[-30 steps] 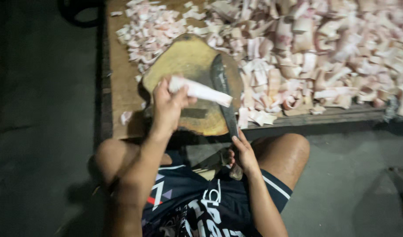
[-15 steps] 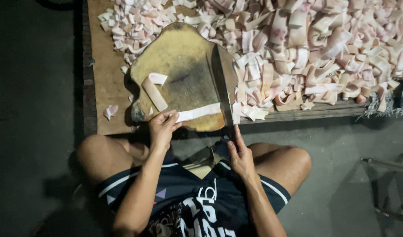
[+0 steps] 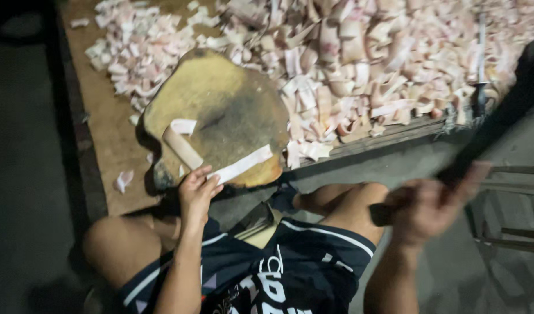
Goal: The person sits on the floor and uses a large knife to cut strips of pale meat into small pieces on a wooden cutting board. The cut pieces accumulate on the board and a nearby surface as the person continues cutting.
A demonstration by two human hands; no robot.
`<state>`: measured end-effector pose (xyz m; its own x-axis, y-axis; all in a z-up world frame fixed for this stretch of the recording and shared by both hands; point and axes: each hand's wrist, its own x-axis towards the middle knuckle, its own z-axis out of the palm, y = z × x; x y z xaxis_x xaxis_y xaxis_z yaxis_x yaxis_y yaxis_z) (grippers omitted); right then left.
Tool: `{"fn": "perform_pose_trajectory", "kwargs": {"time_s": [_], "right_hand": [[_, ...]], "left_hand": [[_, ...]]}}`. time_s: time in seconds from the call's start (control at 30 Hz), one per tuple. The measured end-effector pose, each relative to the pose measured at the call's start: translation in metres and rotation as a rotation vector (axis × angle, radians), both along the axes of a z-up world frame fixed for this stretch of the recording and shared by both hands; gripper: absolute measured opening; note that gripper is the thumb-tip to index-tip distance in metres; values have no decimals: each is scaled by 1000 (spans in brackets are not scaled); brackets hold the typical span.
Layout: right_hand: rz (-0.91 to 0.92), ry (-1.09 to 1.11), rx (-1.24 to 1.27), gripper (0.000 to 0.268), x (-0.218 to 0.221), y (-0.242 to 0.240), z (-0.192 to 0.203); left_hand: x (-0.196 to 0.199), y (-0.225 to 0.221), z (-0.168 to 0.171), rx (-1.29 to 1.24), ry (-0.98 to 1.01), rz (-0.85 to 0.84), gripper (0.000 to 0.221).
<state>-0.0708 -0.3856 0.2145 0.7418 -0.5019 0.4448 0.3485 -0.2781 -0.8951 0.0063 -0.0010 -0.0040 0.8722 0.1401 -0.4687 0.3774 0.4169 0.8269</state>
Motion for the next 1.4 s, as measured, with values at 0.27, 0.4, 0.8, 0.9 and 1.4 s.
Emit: {"fn": "perform_pose_trajectory", "kwargs": {"time_s": [0.27, 0.4, 0.8, 0.9, 1.4], "right_hand": [[-127, -290, 419, 16, -31, -154, 4], [137, -321, 726, 36, -62, -241, -16], [2, 251, -863, 63, -2, 19, -57], [337, 398, -535, 63, 13, 85, -71], [505, 627, -625, 69, 24, 116, -113]], "left_hand": [[-5, 1, 2, 292, -112, -177, 42], [-2, 1, 5, 289, -24, -154, 40], [3, 8, -5, 255, 24, -165, 33], [2, 13, 1, 257, 45, -184, 32], [-5, 20, 3, 88, 104, -223, 28]]}}
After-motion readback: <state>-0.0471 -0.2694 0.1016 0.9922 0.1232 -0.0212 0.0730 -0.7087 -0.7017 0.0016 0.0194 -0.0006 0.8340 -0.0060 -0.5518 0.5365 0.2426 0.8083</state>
